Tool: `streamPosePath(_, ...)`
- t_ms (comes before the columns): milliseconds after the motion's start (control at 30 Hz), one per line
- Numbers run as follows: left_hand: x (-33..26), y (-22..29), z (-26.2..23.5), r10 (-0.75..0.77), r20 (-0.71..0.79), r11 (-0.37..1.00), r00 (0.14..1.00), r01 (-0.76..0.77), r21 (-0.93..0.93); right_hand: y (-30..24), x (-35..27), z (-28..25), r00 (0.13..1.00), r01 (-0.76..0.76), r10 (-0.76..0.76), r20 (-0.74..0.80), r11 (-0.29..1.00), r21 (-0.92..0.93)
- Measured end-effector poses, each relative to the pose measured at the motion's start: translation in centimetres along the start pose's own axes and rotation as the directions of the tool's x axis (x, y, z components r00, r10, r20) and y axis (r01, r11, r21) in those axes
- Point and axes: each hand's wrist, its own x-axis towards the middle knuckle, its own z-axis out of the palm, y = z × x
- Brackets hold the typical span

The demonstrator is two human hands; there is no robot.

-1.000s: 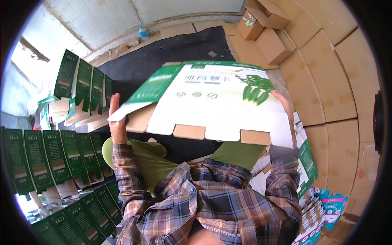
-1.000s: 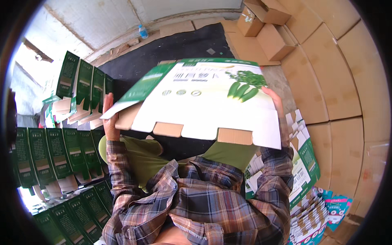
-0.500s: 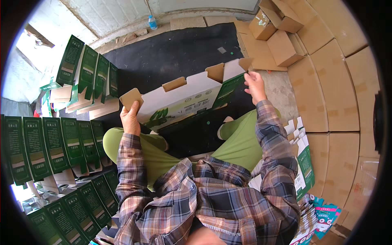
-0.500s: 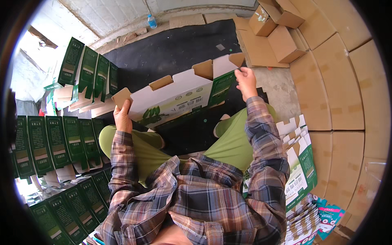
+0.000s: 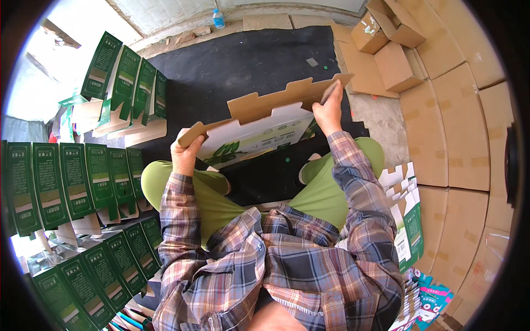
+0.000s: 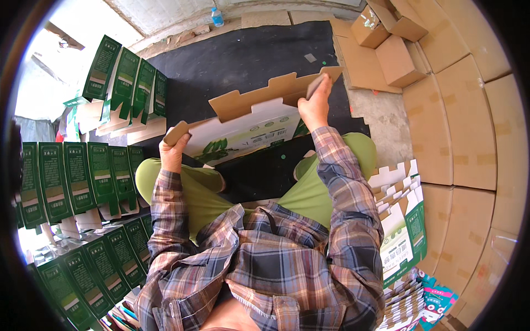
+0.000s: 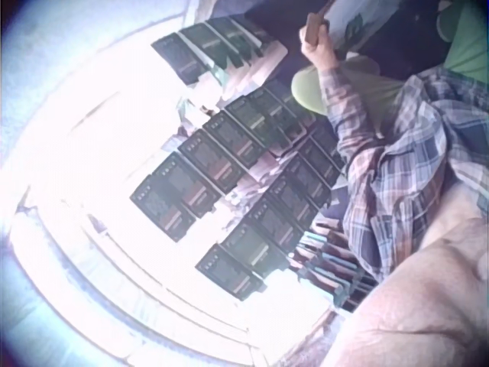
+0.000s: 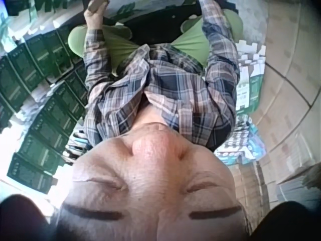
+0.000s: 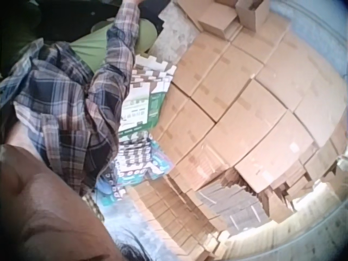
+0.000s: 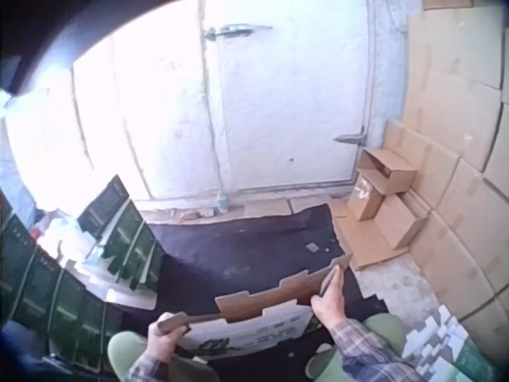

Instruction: Folding cardboard boxes into their final shape.

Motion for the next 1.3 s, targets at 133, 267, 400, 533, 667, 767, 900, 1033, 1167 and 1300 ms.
streamPosePath(133,0.2,-0.2,-0.5,0.055,-0.216,0.995,0.975,-0.072,-0.069,0.3,0.3,-1.6,1.000,-0.014,0.020,-0.008,0.886,0.463)
streamPosePath(267,0.8,-0.5,-1.2,0.076,-0.401,0.985,0.913,-0.131,-0.111,-0.3,-0.7,-4.7,0.970,-0.236,0.106,0.218,0.620,0.748)
streamPosePath(400,1.3,-1.3,-2.1,-0.028,-0.492,0.984,0.870,-0.063,-0.166,0.1,-1.6,-5.1,0.916,-0.383,0.103,0.387,0.511,0.770)
streamPosePath(533,1.9,-1.8,-3.2,0.007,-0.493,0.993,0.870,-0.062,-0.096,0.3,-2.0,-5.2,0.864,-0.481,0.110,0.492,0.475,0.737)
streamPosePath(667,2.2,2.4,-1.0,0.438,-0.359,0.546,0.824,0.073,0.834,0.4,-2.5,-5.9,0.849,-0.488,0.092,0.520,0.511,0.707)
streamPosePath(767,2.8,3.5,0.3,0.401,-0.206,-0.095,0.893,0.265,0.960,0.5,-3.0,-5.9,0.850,-0.477,0.085,0.520,0.542,0.692)
streamPosePath(900,3.8,2.5,1.5,0.377,0.058,0.121,0.924,-0.112,0.986,0.1,-4.1,-6.4,0.849,-0.481,0.100,0.519,0.554,0.679)
streamPosePath(1033,4.3,2.0,2.1,0.486,0.092,0.374,0.869,-0.302,0.877,1.7,-4.1,-6.2,0.877,-0.426,0.063,0.477,0.562,0.709)
streamPosePath(1167,2.8,1.8,0.8,0.190,0.224,0.641,0.956,-0.294,0.709,0.3,-4.1,-6.5,0.864,-0.473,0.129,0.486,0.537,0.698)
streamPosePath(1300,1.8,1.5,0.1,0.004,0.512,0.423,0.859,-0.465,0.778,0.7,-4.1,-6.2,0.867,-0.466,0.117,0.484,0.535,0.705)
